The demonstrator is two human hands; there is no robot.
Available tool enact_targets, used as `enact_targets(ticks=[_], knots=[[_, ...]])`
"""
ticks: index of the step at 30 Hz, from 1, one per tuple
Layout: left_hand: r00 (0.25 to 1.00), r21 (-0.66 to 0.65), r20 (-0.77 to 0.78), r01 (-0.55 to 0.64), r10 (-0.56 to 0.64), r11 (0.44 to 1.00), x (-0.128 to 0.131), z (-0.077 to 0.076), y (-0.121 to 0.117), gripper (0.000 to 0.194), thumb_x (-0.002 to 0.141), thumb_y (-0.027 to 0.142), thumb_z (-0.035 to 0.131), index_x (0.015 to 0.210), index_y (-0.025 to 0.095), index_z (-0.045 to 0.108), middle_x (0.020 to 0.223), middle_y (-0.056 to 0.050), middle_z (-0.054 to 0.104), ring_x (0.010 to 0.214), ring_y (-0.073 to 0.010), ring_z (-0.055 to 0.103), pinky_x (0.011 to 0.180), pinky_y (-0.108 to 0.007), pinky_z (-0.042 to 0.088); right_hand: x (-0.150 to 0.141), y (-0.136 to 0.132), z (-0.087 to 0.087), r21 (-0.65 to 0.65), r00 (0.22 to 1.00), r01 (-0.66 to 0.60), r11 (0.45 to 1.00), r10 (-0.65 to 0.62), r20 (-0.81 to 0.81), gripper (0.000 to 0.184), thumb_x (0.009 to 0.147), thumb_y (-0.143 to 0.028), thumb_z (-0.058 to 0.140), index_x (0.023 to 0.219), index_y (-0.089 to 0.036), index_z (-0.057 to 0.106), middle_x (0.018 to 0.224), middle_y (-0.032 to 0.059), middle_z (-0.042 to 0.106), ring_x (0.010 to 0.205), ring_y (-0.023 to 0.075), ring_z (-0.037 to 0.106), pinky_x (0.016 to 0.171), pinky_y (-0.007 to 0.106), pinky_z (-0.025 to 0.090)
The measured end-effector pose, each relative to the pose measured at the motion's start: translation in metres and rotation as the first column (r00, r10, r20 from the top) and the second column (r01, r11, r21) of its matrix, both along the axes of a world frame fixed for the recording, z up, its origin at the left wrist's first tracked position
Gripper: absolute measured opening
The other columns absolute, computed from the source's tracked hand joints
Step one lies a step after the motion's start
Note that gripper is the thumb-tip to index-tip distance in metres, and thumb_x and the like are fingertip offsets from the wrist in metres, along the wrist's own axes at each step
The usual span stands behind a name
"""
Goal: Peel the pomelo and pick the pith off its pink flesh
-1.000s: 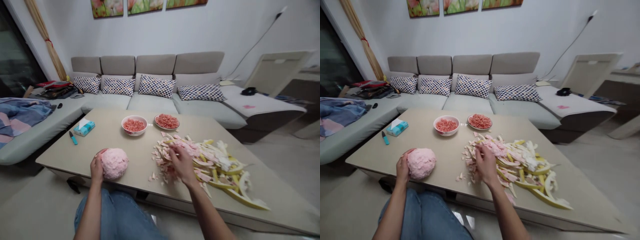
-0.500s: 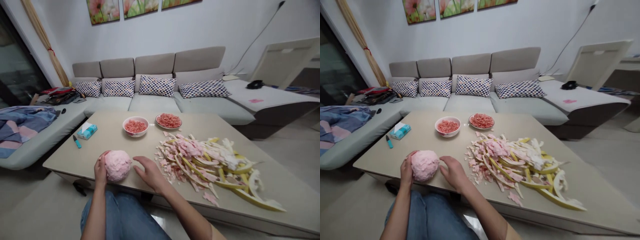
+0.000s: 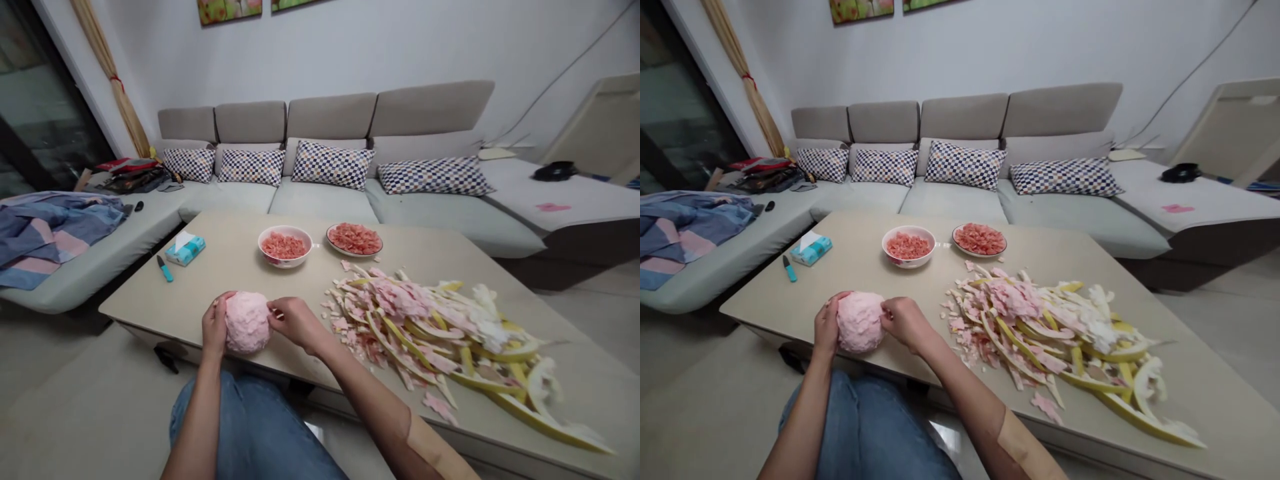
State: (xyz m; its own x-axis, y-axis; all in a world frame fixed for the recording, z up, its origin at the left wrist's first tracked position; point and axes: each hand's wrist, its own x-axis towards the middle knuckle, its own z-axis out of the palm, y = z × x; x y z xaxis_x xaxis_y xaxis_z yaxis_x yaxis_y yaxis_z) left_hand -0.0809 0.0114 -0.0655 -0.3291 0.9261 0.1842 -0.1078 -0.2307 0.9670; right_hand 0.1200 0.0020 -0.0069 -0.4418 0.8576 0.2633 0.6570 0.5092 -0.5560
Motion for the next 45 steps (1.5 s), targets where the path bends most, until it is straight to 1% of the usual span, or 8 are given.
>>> enact_targets(ticks=[9, 16, 25, 30, 34, 38, 42, 45], knots=[[0.999, 0.022, -0.028, 0.014, -0.014, 1.0, -0.003, -0.006, 0.004, 0.045, 0.084, 0.053, 0.056, 0.1, 0.014, 0.073, 0.107, -0.011, 0.072, 0.103, -0.0235, 0.065, 0.087, -0.032, 0.051, -0.013, -0.003, -0.014, 0.025, 0.959, 0.279, 0.96, -0.28, 0.04, 0.015, 0.08, -0.011, 0.058, 0.075, -0.016, 0.071, 0.078, 0.0082, 0.074, 0.07, 0.0168, 0.064, 0.063, 0.024, 0.037], [0.999, 0.037, -0.043, -0.016, 0.018, 0.999, -0.002, -0.002, -0.005, 0.048, 0.085, 0.056, 0.055, 0.1, 0.014, 0.073, 0.109, -0.012, 0.072, 0.104, -0.0238, 0.064, 0.091, -0.033, 0.05, 0.001, -0.01, -0.012, -0.072, 0.974, 0.135, 0.988, -0.146, -0.172, 0.019, 0.082, -0.014, 0.06, 0.095, -0.017, 0.073, 0.089, 0.0065, 0.076, 0.078, 0.0161, 0.068, 0.07, 0.022, 0.046], [0.998, 0.023, -0.043, 0.042, -0.041, 0.999, -0.002, -0.006, 0.003, 0.045, 0.085, 0.053, 0.056, 0.1, 0.014, 0.073, 0.111, -0.012, 0.072, 0.107, -0.0247, 0.065, 0.095, -0.035, 0.049, -0.004, 0.0, -0.009, -0.042, 0.97, 0.242, 0.969, -0.243, -0.022, 0.014, 0.074, -0.008, 0.059, 0.073, -0.016, 0.071, 0.07, 0.0053, 0.072, 0.062, 0.0147, 0.061, 0.058, 0.022, 0.036], [0.999, 0.038, -0.038, 0.036, -0.035, 0.999, -0.003, -0.009, 0.004, 0.045, 0.084, 0.053, 0.057, 0.1, 0.014, 0.073, 0.111, -0.013, 0.072, 0.11, -0.0255, 0.064, 0.096, -0.036, 0.049, -0.003, -0.001, -0.019, -0.146, 0.908, 0.318, 0.937, -0.346, -0.239, 0.008, 0.073, -0.013, 0.062, 0.071, -0.016, 0.069, 0.067, 0.003, 0.07, 0.06, 0.0137, 0.06, 0.057, 0.021, 0.038], [0.999, 0.052, -0.035, 0.017, -0.015, 0.999, -0.003, -0.007, 0.0, 0.045, 0.085, 0.052, 0.056, 0.099, 0.013, 0.073, 0.11, -0.013, 0.072, 0.109, -0.0254, 0.064, 0.098, -0.037, 0.048, 0.005, -0.006, -0.02, -0.248, 0.874, 0.231, 0.941, -0.312, -0.371, 0.013, 0.08, -0.025, 0.063, 0.078, -0.015, 0.071, 0.072, 0.0043, 0.072, 0.065, 0.0151, 0.064, 0.061, 0.022, 0.045], [0.997, 0.059, -0.065, 0.038, -0.034, 0.998, -0.003, -0.003, -0.004, 0.046, 0.085, 0.053, 0.056, 0.099, 0.013, 0.073, 0.11, -0.013, 0.072, 0.109, -0.0256, 0.064, 0.099, -0.037, 0.047, 0.007, -0.009, -0.016, -0.219, 0.928, 0.16, 0.962, -0.223, -0.298, 0.018, 0.083, -0.024, 0.061, 0.093, -0.017, 0.074, 0.084, 0.0058, 0.075, 0.072, 0.0152, 0.066, 0.067, 0.022, 0.046], [0.996, 0.07, -0.077, 0.059, -0.053, 0.996, -0.003, -0.001, -0.004, 0.043, 0.084, 0.052, 0.058, 0.095, 0.014, 0.075, 0.108, -0.013, 0.073, 0.107, -0.0254, 0.065, 0.098, -0.036, 0.048, 0.002, -0.007, -0.017, -0.078, 0.968, 0.221, 0.972, -0.229, -0.107, 0.016, 0.081, -0.016, 0.059, 0.078, -0.017, 0.075, 0.074, 0.0058, 0.074, 0.066, 0.0147, 0.063, 0.063, 0.023, 0.04], [0.996, 0.064, -0.074, 0.058, -0.053, 0.996, -0.002, -0.001, -0.001, 0.042, 0.083, 0.051, 0.058, 0.095, 0.014, 0.075, 0.107, -0.012, 0.073, 0.106, -0.0254, 0.065, 0.096, -0.036, 0.049, -0.002, -0.005, -0.021, -0.05, 0.951, 0.288, 0.956, -0.291, -0.105, 0.014, 0.076, -0.014, 0.061, 0.07, -0.017, 0.073, 0.069, 0.0047, 0.072, 0.062, 0.014, 0.06, 0.06, 0.023, 0.038]])
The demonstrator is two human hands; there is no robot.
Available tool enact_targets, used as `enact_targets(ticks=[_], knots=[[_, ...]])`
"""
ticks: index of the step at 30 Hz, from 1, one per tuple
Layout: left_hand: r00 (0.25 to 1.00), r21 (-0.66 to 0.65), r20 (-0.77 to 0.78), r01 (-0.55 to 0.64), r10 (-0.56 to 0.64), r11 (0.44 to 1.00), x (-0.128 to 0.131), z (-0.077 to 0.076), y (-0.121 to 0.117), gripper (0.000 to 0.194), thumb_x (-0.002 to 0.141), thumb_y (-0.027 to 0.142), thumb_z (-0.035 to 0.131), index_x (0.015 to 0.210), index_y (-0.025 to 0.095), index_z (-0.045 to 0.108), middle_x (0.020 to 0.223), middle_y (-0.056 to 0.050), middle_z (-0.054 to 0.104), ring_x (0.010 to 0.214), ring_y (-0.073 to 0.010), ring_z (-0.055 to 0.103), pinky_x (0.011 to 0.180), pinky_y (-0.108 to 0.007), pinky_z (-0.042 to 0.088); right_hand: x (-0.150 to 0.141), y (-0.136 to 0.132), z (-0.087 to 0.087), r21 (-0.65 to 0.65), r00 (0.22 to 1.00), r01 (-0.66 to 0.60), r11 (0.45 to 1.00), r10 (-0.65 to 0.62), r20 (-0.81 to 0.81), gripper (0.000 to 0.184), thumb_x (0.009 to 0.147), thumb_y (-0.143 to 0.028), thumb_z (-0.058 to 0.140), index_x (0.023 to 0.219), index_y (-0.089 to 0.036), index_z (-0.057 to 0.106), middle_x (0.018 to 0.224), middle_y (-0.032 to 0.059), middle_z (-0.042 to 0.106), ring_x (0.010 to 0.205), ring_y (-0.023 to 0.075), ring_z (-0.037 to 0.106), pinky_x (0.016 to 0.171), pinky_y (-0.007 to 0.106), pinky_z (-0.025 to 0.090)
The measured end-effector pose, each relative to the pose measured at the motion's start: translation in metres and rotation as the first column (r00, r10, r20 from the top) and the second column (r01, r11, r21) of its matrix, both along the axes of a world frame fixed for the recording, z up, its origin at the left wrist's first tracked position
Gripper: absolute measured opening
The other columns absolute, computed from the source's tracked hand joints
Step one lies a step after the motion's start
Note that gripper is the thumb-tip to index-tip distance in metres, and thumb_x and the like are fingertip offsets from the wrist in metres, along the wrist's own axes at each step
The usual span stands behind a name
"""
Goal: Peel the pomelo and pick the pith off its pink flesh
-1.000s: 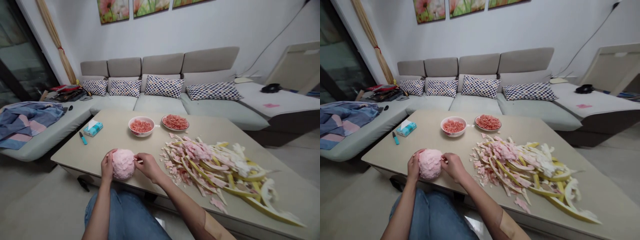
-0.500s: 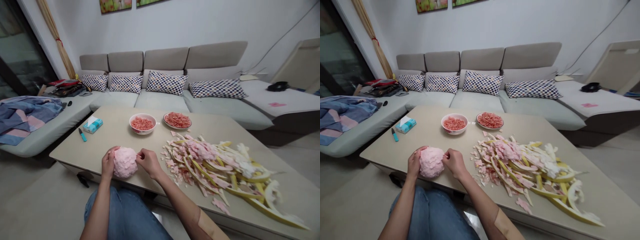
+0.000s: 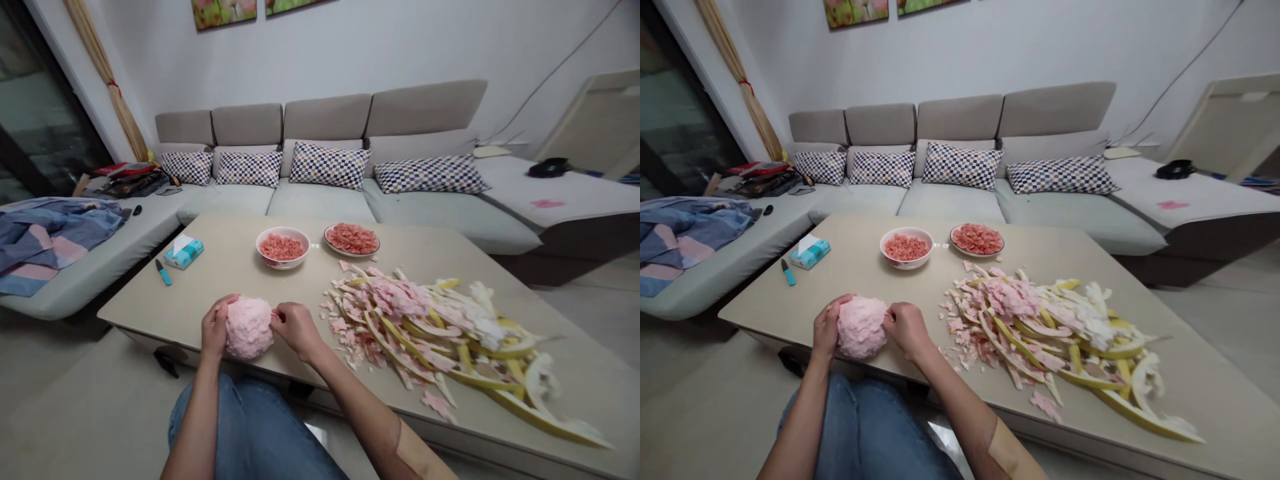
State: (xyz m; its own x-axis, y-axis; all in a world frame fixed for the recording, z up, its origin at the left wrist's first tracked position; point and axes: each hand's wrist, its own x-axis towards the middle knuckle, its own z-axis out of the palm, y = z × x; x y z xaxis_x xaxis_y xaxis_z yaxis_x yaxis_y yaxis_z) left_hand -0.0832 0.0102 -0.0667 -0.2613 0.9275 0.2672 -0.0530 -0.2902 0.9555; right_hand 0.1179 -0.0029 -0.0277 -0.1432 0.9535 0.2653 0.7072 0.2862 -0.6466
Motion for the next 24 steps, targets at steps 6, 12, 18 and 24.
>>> enact_targets(ticks=[6, 12, 18, 24], knots=[[0.999, 0.024, -0.04, -0.006, 0.007, 1.0, 0.001, 0.001, 0.003, 0.04, 0.084, 0.049, 0.058, 0.094, 0.015, 0.075, 0.106, -0.012, 0.073, 0.105, -0.0244, 0.066, 0.098, -0.037, 0.048, 0.0, 0.005, -0.018, -0.148, 0.931, 0.103, 0.984, -0.148, -0.335, 0.009, 0.072, -0.02, 0.064, 0.068, -0.016, 0.071, 0.063, 0.0034, 0.071, 0.061, 0.0156, 0.062, 0.056, 0.022, 0.041], [0.998, 0.039, -0.048, -0.03, 0.032, 0.999, -0.001, 0.001, -0.001, 0.04, 0.084, 0.049, 0.057, 0.093, 0.014, 0.074, 0.107, -0.012, 0.073, 0.106, -0.0248, 0.065, 0.099, -0.038, 0.047, 0.007, 0.014, -0.032, -0.442, 0.725, -0.011, 0.897, -0.297, -0.621, 0.008, 0.071, -0.019, 0.061, 0.066, -0.016, 0.064, 0.057, 0.0007, 0.067, 0.052, 0.0129, 0.061, 0.055, 0.023, 0.051], [1.0, 0.018, 0.009, -0.023, 0.023, 1.0, -0.005, -0.005, -0.002, 0.045, 0.084, 0.053, 0.057, 0.098, 0.013, 0.073, 0.11, -0.013, 0.072, 0.109, -0.0259, 0.064, 0.1, -0.039, 0.047, 0.007, 0.016, -0.039, -0.482, 0.702, -0.027, 0.876, -0.326, -0.633, 0.012, 0.075, -0.024, 0.059, 0.072, -0.015, 0.066, 0.062, 0.0019, 0.069, 0.055, 0.0134, 0.065, 0.061, 0.025, 0.056], [0.997, 0.059, -0.061, -0.043, 0.046, 0.997, -0.002, -0.003, -0.001, 0.046, 0.083, 0.055, 0.056, 0.097, 0.014, 0.074, 0.109, -0.012, 0.072, 0.109, -0.0255, 0.064, 0.103, -0.039, 0.045, 0.001, 0.028, -0.052, -0.411, 0.761, 0.102, 0.906, -0.337, -0.554, 0.014, 0.071, -0.022, 0.06, 0.071, -0.014, 0.071, 0.06, 0.0037, 0.069, 0.057, 0.0159, 0.064, 0.057, 0.023, 0.049]])
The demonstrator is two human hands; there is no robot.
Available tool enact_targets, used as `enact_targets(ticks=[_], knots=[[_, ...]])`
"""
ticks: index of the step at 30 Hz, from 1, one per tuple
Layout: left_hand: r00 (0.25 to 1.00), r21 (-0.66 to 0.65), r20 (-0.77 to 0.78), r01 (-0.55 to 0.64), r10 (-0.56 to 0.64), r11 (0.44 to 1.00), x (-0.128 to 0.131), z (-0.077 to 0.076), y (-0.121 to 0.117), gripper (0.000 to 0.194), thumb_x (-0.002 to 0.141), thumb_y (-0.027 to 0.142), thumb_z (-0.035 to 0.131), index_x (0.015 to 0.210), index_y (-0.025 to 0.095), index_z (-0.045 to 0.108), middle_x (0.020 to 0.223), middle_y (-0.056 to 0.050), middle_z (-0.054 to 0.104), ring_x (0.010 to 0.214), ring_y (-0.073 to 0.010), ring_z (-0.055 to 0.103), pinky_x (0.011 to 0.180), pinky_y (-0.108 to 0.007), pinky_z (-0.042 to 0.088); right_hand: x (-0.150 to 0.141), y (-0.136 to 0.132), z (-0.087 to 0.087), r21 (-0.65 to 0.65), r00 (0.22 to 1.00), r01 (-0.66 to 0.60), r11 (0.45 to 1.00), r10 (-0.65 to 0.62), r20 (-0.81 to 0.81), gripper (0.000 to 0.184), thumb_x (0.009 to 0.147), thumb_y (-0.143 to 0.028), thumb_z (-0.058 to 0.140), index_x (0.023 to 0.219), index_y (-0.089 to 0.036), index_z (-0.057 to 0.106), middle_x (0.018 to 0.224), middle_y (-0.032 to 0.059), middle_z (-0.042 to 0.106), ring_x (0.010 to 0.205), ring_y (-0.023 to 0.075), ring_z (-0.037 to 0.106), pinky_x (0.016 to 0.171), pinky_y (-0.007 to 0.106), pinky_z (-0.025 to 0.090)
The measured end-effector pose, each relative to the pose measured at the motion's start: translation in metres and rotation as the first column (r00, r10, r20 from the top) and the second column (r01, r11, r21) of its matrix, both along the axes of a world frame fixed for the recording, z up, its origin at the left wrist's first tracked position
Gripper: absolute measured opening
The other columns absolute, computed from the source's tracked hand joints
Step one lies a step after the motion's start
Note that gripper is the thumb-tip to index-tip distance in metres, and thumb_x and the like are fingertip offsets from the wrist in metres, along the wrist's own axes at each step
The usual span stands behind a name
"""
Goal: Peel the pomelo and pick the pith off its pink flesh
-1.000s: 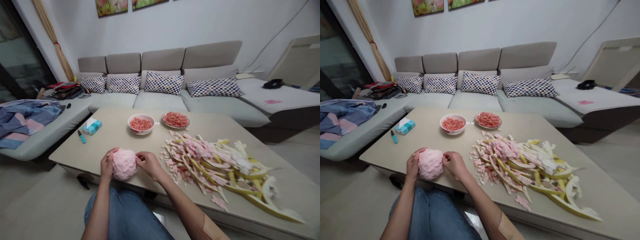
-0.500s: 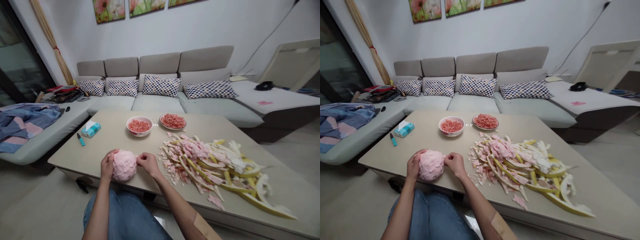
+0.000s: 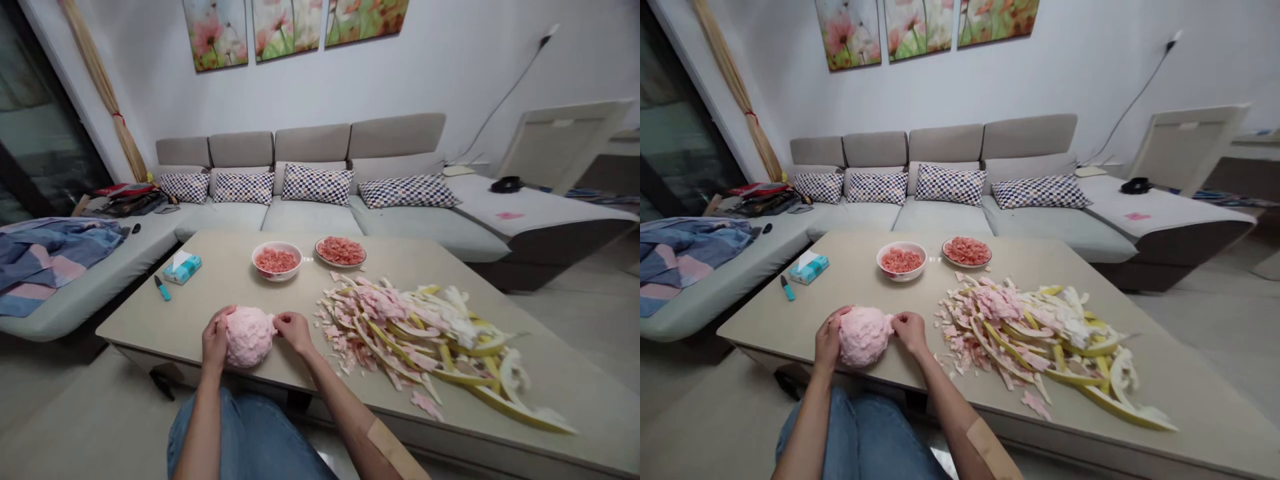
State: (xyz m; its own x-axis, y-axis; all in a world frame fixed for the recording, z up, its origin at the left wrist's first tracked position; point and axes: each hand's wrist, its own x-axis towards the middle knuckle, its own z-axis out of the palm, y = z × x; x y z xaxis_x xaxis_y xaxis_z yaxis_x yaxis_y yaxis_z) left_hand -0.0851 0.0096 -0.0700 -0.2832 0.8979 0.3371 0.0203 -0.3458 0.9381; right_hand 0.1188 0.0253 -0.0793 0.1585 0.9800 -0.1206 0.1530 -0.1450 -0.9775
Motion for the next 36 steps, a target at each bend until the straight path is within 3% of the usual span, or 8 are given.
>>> enact_targets(ticks=[4, 11, 15, 23, 27, 30, 33, 36], knots=[[0.999, 0.009, -0.003, -0.033, 0.033, 0.999, -0.003, -0.002, -0.001, 0.046, 0.084, 0.054, 0.055, 0.098, 0.014, 0.074, 0.109, -0.012, 0.072, 0.11, -0.0254, 0.064, 0.103, -0.039, 0.045, -0.005, 0.008, 0.002, 0.026, 0.999, 0.003, 1.0, -0.004, 0.032, 0.013, 0.071, -0.026, 0.064, 0.071, -0.016, 0.072, 0.068, 0.0057, 0.073, 0.07, 0.0187, 0.068, 0.064, 0.023, 0.049], [0.992, -0.05, 0.113, -0.057, 0.063, 0.997, -0.01, -0.011, -0.003, 0.048, 0.087, 0.056, 0.051, 0.103, 0.015, 0.071, 0.113, -0.011, 0.07, 0.107, -0.0237, 0.063, 0.094, -0.034, 0.049, 0.005, 0.002, 0.017, -0.063, 0.955, -0.252, 0.966, 0.237, -0.177, 0.034, 0.073, -0.05, 0.07, 0.082, -0.017, 0.069, 0.077, 0.0045, 0.071, 0.067, 0.0145, 0.067, 0.063, 0.026, 0.056], [0.998, -0.079, 0.064, -0.019, 0.024, 0.997, -0.007, -0.008, -0.002, 0.051, 0.087, 0.058, 0.05, 0.106, 0.016, 0.07, 0.115, -0.011, 0.069, 0.109, -0.0239, 0.062, 0.096, -0.035, 0.049, 0.007, -0.002, 0.021, -0.022, 0.935, -0.297, 0.955, 0.287, -0.207, 0.041, 0.068, -0.053, 0.073, 0.083, -0.016, 0.068, 0.079, 0.0032, 0.069, 0.069, 0.0142, 0.065, 0.063, 0.027, 0.056], [0.927, -0.002, -0.082, -0.367, 0.365, 0.93, 0.001, 0.001, -0.018, 0.068, 0.083, 0.054, 0.059, 0.139, 0.02, 0.042, 0.129, -0.016, 0.056, 0.117, -0.0257, 0.057, 0.1, -0.045, 0.046, -0.005, -0.003, 0.01, 0.084, 0.984, -0.151, 0.985, 0.157, -0.081, 0.029, 0.071, -0.043, 0.061, 0.063, -0.016, 0.058, 0.057, -0.0019, 0.057, 0.058, 0.0124, 0.054, 0.06, 0.025, 0.048], [0.857, 0.133, -0.323, -0.379, 0.402, 0.916, 0.02, 0.007, -0.026, 0.092, 0.073, 0.049, 0.071, 0.149, 0.019, 0.027, 0.136, -0.019, 0.048, 0.124, -0.0304, 0.049, 0.107, -0.052, 0.038, -0.008, -0.008, 0.008, 0.149, 0.998, -0.058, 0.987, 0.052, 0.045, 0.027, 0.071, -0.039, 0.059, 0.056, -0.019, 0.05, 0.053, -0.0035, 0.05, 0.058, 0.0117, 0.047, 0.057, 0.022, 0.04], [0.796, 0.181, -0.383, -0.433, 0.469, 0.883, 0.028, 0.01, -0.024, 0.092, 0.073, 0.045, 0.072, 0.15, 0.018, 0.028, 0.135, -0.018, 0.048, 0.125, -0.0315, 0.047, 0.108, -0.052, 0.037, -0.008, -0.011, 0.008, 0.2, 0.987, -0.03, 0.979, -0.002, 0.159, 0.026, 0.071, -0.038, 0.058, 0.055, -0.019, 0.049, 0.054, -0.0032, 0.049, 0.059, 0.0119, 0.045, 0.058, 0.022, 0.038], [0.814, 0.167, -0.389, -0.399, 0.432, 0.902, 0.021, 0.009, -0.018, 0.06, 0.084, 0.041, 0.058, 0.139, 0.021, 0.047, 0.129, -0.014, 0.052, 0.123, -0.0279, 0.05, 0.109, -0.046, 0.038, -0.012, -0.014, 0.007, 0.122, 0.991, -0.077, 0.99, 0.089, -0.1, 0.025, 0.071, -0.042, 0.061, 0.063, -0.018, 0.056, 0.06, -0.0016, 0.056, 0.061, 0.0133, 0.051, 0.061, 0.025, 0.044], [0.839, 0.142, -0.403, -0.338, 0.366, 0.93, 0.007, 0.005, -0.013, 0.037, 0.091, 0.038, 0.044, 0.116, 0.022, 0.066, 0.125, -0.01, 0.054, 0.121, -0.0245, 0.051, 0.111, -0.04, 0.037, -0.018, -0.016, 0.005, 0.045, 0.889, -0.122, 0.992, 0.129, -0.439, 0.03, 0.066, -0.044, 0.072, 0.076, -0.017, 0.064, 0.072, -0.0009, 0.064, 0.067, 0.0143, 0.058, 0.069, 0.028, 0.049]])
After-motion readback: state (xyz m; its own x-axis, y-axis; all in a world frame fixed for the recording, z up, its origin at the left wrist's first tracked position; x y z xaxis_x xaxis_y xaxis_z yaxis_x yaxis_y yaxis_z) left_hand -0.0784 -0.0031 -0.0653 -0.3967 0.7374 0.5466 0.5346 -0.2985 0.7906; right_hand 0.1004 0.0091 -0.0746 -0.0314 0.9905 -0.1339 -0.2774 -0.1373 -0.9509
